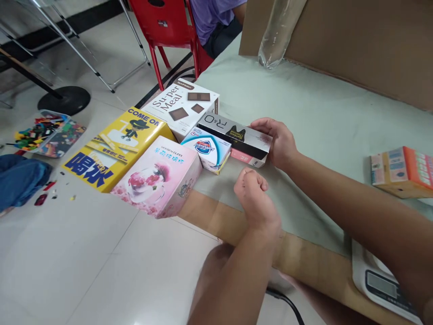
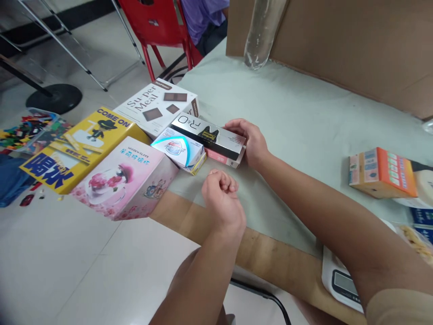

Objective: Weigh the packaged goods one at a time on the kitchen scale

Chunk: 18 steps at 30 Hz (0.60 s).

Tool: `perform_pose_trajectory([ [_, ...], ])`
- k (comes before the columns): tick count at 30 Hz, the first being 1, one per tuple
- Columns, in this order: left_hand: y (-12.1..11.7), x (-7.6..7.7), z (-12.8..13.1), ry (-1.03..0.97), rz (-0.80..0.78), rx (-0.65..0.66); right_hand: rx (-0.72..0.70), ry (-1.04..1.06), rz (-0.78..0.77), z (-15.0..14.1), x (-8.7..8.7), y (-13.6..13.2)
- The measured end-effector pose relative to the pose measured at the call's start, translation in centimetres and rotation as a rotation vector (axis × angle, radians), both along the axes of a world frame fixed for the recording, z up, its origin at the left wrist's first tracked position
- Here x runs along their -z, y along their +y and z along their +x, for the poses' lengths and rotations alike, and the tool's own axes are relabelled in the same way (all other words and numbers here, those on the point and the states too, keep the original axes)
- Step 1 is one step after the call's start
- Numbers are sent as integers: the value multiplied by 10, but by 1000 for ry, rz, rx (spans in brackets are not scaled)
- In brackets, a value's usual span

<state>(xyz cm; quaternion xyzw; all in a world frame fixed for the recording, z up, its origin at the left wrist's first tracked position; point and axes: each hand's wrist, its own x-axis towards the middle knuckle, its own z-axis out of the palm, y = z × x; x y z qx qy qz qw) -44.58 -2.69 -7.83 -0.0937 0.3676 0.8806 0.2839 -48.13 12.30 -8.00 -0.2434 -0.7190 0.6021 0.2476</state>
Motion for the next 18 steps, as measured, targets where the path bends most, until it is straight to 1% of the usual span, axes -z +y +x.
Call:
perform_pose_trajectory([
  [4,-1,1,-2,-5,11,-8,3,-30,93,-5,2,-1],
  [10,-2,1,-6,-9,12,-11,86,-49,125,-8,1,-1],
  [16,-3,1,-5,-3,0,-17,40,-51,182,-11,1,0],
  [18,-2,-1,-5,-7,7,-19,14,-56,171,-8,1,0],
])
